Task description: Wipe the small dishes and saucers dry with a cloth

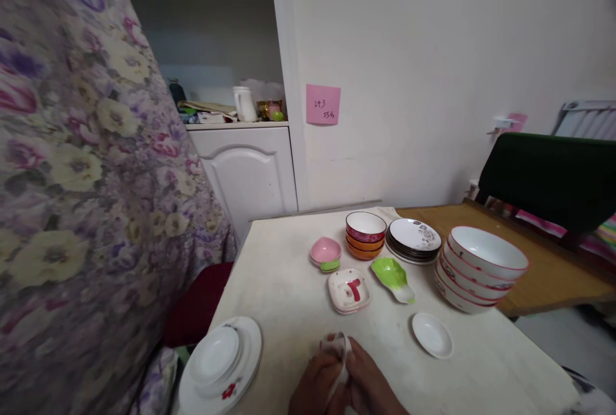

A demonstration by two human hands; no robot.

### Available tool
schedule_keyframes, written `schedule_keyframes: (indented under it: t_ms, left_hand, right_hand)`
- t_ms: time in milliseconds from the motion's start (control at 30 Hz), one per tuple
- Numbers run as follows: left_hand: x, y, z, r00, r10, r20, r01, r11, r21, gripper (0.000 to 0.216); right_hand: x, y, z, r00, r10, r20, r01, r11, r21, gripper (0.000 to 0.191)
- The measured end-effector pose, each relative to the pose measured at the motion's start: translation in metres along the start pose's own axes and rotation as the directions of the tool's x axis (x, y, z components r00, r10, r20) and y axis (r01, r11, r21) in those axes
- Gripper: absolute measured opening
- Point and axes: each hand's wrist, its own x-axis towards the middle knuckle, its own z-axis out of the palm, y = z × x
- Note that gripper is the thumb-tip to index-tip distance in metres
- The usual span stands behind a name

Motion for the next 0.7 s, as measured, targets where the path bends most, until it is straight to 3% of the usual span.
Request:
schedule_keyframes:
  t_ms: [133,233,300,467,567,700]
  left_hand:
    - [0.002,0.000,0.005,1.000,0.022,-0.003,-0.022,1.000,0.001,0.018]
    - [0.003,0.002,0.007,0.996,-0.077,0.054,0.079,0.996,-0.038,0.017]
    - [0.002,0.002,0.005,0.997,-0.052,0.055,0.054,0.998,-0.035,0.017]
    - [-0.002,-0.005,0.001,1.000,0.003,-0.009,-0.003,1.000,-0.004,0.026]
    - [-0.002,-0.004,0.007,0.998,0.059,-0.013,-0.059,0.998,0.033,0.025]
    - [0.000,0.001,0.014,0.991,-0.129,0.020,0.129,0.991,0.021,0.014]
  right_hand:
    - [-0.002,-0.003,0.004,0.998,-0.023,-0.052,0.026,0.997,0.067,0.028]
    - [-0.002,-0.001,0.004,0.997,0.069,-0.042,-0.064,0.991,0.117,0.042]
    - [-0.001,-0.001,0.004,0.993,0.117,-0.011,-0.115,0.989,0.098,0.052]
    - [-0.001,-0.003,0.003,1.000,-0.012,0.021,0.012,1.000,0.004,0.033]
    - [-0.002,-0.004,0.004,0.999,-0.035,-0.021,0.035,0.999,0.011,0.028]
    - [-0.002,-0.004,0.007,0.996,0.068,-0.065,-0.064,0.996,0.065,0.042]
